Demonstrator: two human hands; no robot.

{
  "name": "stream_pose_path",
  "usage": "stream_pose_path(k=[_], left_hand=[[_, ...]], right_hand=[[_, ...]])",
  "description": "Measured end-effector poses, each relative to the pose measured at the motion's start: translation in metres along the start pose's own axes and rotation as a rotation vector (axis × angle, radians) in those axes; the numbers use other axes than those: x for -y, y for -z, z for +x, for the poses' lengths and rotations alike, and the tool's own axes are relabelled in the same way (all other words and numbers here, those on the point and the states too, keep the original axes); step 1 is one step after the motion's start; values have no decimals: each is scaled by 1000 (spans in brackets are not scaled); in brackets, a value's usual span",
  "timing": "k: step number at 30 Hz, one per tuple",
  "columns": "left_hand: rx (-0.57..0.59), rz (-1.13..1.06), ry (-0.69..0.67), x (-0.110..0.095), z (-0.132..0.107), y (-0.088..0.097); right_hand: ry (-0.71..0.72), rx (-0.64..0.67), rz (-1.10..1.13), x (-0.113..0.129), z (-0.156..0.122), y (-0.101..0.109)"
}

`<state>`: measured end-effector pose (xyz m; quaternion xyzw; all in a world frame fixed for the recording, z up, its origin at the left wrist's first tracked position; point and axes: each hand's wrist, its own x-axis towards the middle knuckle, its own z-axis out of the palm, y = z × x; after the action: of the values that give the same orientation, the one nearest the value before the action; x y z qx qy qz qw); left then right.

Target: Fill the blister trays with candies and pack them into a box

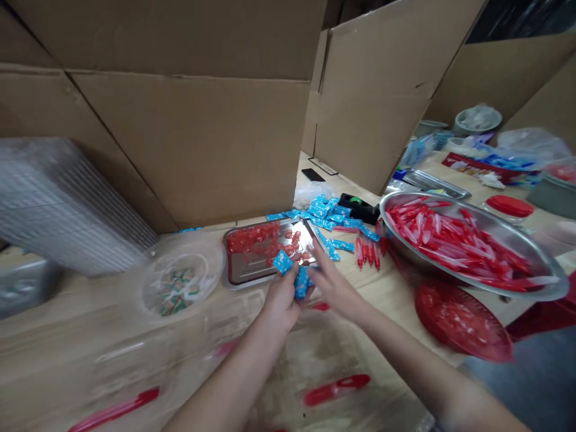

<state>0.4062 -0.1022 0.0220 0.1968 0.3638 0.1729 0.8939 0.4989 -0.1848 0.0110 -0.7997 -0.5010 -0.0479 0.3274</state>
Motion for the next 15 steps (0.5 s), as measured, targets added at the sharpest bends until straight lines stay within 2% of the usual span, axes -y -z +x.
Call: stream_pose_path(k=[1, 2, 3, 5, 7, 10, 13, 15], left_hand=[[-27, 1, 5, -2, 1, -1], [-47, -1, 5, -3, 3, -2], [-66, -5, -1, -3, 3, -2], [-95, -7, -11, -4, 3, 0], [-102, -8, -17, -5, 1, 2], [-63, -11, -15, -10, -3, 6], [-1, -8, -32, -17, -6, 9], [6, 0, -38, -20, -7, 12]], right_hand=[[-43, -6, 3, -18, 11, 4], [-145, -2, -95, -37, 22, 8], [-278, 70, -272, -56, 34, 12], [-378, 184, -357, -89, 54, 17], [-429, 308, -383, -112, 65, 17], [-485, 474, -392, -128, 70, 12], [-523, 615, -388, -130, 72, 8], [-531, 665, -403, -130, 74, 7]])
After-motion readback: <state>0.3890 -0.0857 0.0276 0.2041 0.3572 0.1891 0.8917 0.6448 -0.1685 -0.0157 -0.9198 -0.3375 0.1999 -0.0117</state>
